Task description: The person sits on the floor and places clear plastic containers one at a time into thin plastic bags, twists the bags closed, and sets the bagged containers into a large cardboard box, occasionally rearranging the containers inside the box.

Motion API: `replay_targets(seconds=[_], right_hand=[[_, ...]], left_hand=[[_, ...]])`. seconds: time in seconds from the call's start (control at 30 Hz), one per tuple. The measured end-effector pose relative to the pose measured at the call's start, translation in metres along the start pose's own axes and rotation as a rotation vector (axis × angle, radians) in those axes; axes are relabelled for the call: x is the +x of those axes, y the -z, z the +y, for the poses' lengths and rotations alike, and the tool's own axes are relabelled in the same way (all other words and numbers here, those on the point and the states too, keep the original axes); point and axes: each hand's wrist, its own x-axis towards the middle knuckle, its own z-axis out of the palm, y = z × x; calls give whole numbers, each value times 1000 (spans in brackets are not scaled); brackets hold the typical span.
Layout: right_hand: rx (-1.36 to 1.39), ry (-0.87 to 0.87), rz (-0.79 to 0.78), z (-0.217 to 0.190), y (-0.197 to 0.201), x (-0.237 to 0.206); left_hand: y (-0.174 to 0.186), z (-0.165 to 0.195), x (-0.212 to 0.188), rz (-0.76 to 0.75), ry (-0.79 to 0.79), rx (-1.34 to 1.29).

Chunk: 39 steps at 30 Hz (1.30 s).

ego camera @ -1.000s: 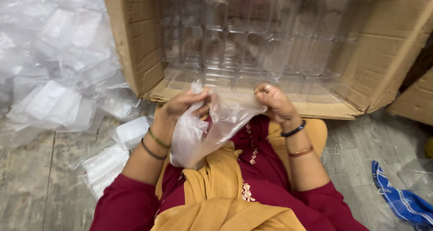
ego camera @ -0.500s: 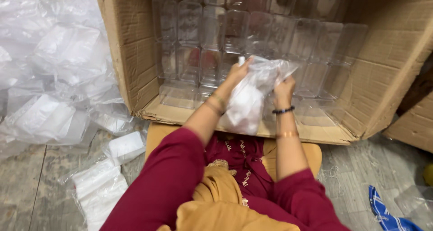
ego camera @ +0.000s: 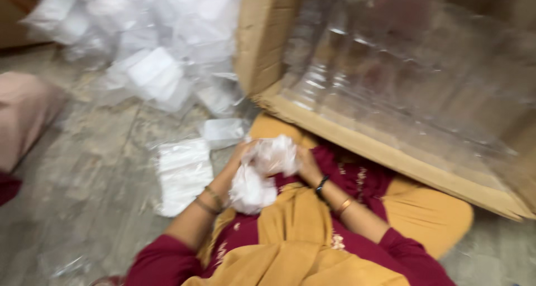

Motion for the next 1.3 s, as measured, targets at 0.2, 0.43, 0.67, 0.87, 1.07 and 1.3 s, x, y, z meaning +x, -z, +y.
replay_targets(seconds=[0.2, 0.43, 0.67, 0.87, 1.07, 1.3], right_hand=[[126, -85, -144, -13, -35, 25], [-497, 29, 8, -53, -117, 114], [-783, 56, -92, -59, -148, 121], [-1041, 54, -247, -42, -189, 168], [-32, -736, 89, -28, -190, 252], [384, -703, 453, -46, -207, 333]], left_hand=[[85, -7, -23, -302, 77, 62], [165, 68, -49, -136, -44, -12], [219, 160, 27, 579, -127, 355], [228, 183, 32, 971, -417, 714], [228, 73, -18, 635, 69, 617], [194, -16, 10, -327, 122, -559]])
